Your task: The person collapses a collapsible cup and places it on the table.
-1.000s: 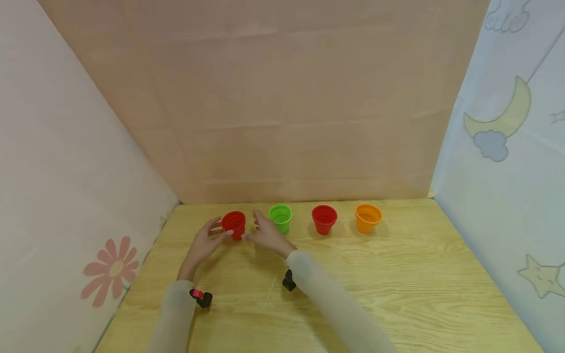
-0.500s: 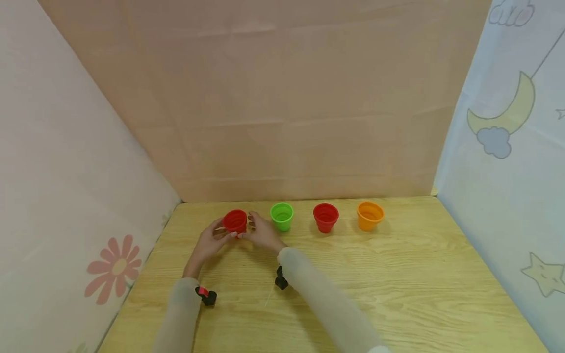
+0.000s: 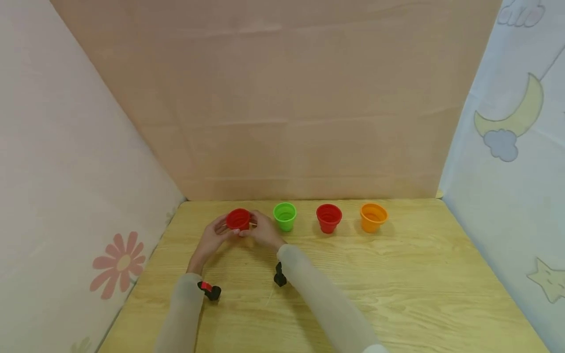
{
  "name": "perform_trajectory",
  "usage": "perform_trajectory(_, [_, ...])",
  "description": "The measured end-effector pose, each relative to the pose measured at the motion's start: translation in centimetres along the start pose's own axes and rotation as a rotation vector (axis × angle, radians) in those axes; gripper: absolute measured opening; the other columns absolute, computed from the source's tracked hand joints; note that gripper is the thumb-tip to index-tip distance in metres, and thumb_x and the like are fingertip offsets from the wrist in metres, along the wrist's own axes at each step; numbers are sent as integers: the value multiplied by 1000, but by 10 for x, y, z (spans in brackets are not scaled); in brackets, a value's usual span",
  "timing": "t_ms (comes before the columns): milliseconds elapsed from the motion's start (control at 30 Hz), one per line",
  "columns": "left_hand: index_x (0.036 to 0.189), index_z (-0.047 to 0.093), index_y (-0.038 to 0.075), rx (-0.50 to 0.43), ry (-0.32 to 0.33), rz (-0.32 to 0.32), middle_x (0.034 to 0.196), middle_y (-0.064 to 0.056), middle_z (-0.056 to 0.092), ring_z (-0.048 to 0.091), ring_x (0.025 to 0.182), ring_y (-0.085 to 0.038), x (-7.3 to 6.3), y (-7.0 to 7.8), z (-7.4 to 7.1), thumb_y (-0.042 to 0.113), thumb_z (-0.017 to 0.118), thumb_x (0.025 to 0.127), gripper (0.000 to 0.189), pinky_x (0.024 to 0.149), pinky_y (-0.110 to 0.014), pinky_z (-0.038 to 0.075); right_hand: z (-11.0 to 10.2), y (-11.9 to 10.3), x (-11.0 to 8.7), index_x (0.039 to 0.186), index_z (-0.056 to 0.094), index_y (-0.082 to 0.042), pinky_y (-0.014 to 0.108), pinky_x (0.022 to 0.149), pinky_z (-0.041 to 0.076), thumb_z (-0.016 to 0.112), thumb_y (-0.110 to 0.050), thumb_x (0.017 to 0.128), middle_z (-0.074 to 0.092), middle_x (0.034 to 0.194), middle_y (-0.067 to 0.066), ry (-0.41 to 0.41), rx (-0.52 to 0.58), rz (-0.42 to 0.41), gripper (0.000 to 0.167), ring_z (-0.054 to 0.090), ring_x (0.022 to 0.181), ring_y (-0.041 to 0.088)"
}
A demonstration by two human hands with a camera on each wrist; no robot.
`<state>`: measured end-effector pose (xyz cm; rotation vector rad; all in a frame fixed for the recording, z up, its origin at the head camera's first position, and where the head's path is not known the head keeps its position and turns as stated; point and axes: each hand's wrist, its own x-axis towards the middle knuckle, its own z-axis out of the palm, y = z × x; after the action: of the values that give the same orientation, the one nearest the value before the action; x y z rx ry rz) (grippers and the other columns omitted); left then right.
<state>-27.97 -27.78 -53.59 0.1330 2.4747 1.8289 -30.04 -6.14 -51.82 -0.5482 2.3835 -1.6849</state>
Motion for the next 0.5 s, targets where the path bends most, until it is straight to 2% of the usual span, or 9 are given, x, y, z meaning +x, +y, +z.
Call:
perform_trajectory(100, [158, 45, 10, 9, -2, -7, 161, -19, 49, 51, 147, -41, -3, 0, -5, 23, 78, 97, 71, 120, -55, 46, 7, 1, 3, 149, 55, -9, 44, 114, 54, 84, -17, 91, 67, 145, 12, 11, 38, -2, 65, 64, 136, 32])
perform_trajectory(167, [157, 46, 10, 7, -6, -6, 161, -18, 50, 51, 147, -41, -2, 0, -2, 22, 78, 97, 69, 119, -55, 47, 6, 6, 3, 148, 55, -8, 44, 113, 55, 84, -15, 91, 67, 144, 13, 18, 57, 6, 64, 64, 135, 31])
perform_trajectory(333, [156, 47, 10, 9, 9, -4, 159, -17, 52, 53, 145, -40, -1, 2, 1, 22, 78, 96, 68, 119, -58, 47, 6, 9, 3, 147, 56, -8, 43, 111, 57, 84, -16, 90, 68, 142, 14, 29, 94, 16, 63, 65, 134, 30])
perform_trajectory(500, [156, 47, 10, 37, 1, 10, 159, -18, 52, 54, 144, -40, -6, 6, 0, 24, 79, 96, 69, 116, -55, 50, 4, 9, -1, 144, 59, -8, 42, 107, 59, 86, -18, 89, 70, 139, 13, 42, 88, -3, 62, 68, 130, 30])
